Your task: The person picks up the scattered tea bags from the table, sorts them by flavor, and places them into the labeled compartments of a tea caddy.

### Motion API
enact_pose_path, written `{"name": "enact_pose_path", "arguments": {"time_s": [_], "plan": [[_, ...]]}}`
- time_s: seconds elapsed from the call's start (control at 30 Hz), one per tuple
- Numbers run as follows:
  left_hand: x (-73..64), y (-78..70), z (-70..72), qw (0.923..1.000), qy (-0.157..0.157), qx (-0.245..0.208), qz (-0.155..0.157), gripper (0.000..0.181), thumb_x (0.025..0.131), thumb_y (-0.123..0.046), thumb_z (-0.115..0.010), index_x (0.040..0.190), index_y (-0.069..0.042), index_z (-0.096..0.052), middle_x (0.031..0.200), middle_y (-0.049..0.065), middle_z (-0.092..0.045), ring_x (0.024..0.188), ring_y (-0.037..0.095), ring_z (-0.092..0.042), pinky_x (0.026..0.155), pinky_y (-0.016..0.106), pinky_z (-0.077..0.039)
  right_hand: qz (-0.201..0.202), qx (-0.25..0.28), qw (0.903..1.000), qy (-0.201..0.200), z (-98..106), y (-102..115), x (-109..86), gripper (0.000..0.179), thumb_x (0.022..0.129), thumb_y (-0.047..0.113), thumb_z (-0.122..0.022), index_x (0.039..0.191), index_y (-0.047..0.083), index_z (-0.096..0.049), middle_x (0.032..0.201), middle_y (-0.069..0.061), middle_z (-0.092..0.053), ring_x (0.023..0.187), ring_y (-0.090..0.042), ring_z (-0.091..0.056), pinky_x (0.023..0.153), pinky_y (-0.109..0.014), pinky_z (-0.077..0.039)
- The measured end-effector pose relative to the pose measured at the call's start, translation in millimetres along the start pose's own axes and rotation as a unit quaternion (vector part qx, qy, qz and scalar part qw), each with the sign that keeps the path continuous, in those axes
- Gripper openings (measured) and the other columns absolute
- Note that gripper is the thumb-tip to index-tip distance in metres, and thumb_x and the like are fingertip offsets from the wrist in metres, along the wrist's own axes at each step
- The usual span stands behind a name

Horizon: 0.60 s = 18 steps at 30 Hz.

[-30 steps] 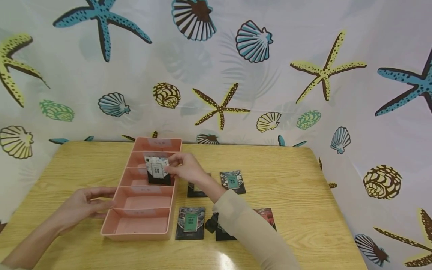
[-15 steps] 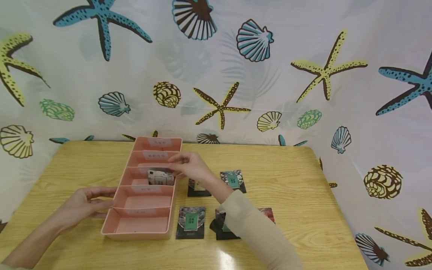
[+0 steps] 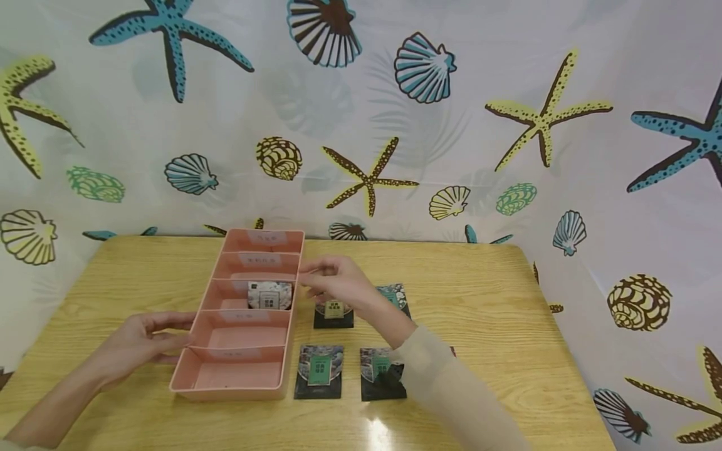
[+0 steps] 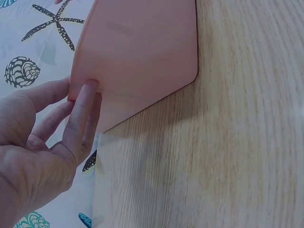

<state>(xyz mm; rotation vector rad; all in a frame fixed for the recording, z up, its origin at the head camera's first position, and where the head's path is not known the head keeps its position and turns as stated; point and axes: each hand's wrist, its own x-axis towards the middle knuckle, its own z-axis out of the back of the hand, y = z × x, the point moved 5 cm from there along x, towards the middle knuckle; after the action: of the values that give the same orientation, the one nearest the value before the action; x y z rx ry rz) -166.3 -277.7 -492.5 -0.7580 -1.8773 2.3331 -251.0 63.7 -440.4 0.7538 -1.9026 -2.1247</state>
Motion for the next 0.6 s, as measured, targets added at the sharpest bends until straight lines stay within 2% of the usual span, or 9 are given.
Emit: {"name": "enact_pose_path", "arguments": {"time_s": [0.13, 0.17, 0.27, 0.33, 0.47, 0.6], "plan": [[-0.2, 0.6, 0.1, 1.0, 0.0, -0.003, 0.0, 0.068, 0.104, -0.017, -0.069, 0.155, 0.017, -0.037, 0.147, 0.019, -0.062, 0.107, 0.004, -0.074, 0.091, 0.036, -0.068, 0.004, -0.01, 0.9999, 0.002, 7, 1, -10.6, 0.033, 0.103, 0.014, -0.069, 0.134, 0.005, -0.068, 0.126, -0.023, -0.071, 0.091, -0.021, -0.075, 0.081, -0.034, -0.069], [-0.2, 0.9, 0.2, 1.0, 0.0, -0.003, 0.001, 0.068, 0.104, -0.017, -0.069, 0.155, 0.016, -0.038, 0.146, 0.016, -0.063, 0.107, 0.004, -0.075, 0.091, 0.036, -0.068, 0.006, -0.012, 0.9999, 0.004, 9, 1, -12.7, 0.034, 0.102, 0.014, -0.07, 0.135, 0.005, -0.067, 0.125, -0.022, -0.071, 0.093, -0.023, -0.076, 0.084, -0.035, -0.069], [-0.2, 1.8, 0.5, 1.0, 0.002, -0.003, 0.003, 0.068, 0.104, -0.017, -0.068, 0.155, 0.016, -0.037, 0.142, 0.01, -0.066, 0.107, 0.004, -0.075, 0.091, 0.036, -0.068, 0.003, -0.016, 0.9999, 0.003, 16, 0, -19.1, 0.037, 0.102, 0.014, -0.07, 0.137, 0.006, -0.066, 0.123, -0.019, -0.072, 0.097, -0.028, -0.075, 0.083, -0.034, -0.068], [0.0, 2.5, 0.4, 1.0, 0.003, -0.003, 0.003, 0.067, 0.105, -0.016, -0.068, 0.155, 0.017, -0.037, 0.143, 0.011, -0.066, 0.107, 0.004, -0.074, 0.091, 0.036, -0.068, 0.001, -0.014, 0.9999, 0.002, 21, -2, -22.8, 0.039, 0.101, 0.014, -0.071, 0.139, 0.005, -0.065, 0.121, -0.019, -0.072, 0.096, -0.027, -0.076, 0.083, -0.036, -0.069], [0.3, 2.5, 0.1, 1.0, 0.002, 0.0, 0.004, 0.066, 0.106, -0.016, -0.067, 0.155, 0.017, -0.037, 0.146, 0.018, -0.063, 0.106, 0.003, -0.074, 0.09, 0.036, -0.068, -0.002, -0.007, 1.0, 0.003, 32, -5, -31.7, 0.042, 0.102, 0.011, -0.069, 0.142, 0.003, -0.062, 0.106, -0.006, -0.074, 0.088, -0.019, -0.074, 0.085, -0.039, -0.069], [0.7, 2.7, 0.0, 1.0, 0.001, 0.001, 0.006, 0.066, 0.106, -0.015, -0.066, 0.155, 0.017, -0.037, 0.15, 0.024, -0.058, 0.106, 0.003, -0.074, 0.09, 0.036, -0.068, -0.007, -0.004, 0.9999, 0.006, 45, -8, -41.1, 0.045, 0.103, 0.012, -0.068, 0.145, 0.003, -0.059, 0.102, 0.004, -0.075, 0.09, -0.018, -0.075, 0.087, -0.038, -0.069]]}}
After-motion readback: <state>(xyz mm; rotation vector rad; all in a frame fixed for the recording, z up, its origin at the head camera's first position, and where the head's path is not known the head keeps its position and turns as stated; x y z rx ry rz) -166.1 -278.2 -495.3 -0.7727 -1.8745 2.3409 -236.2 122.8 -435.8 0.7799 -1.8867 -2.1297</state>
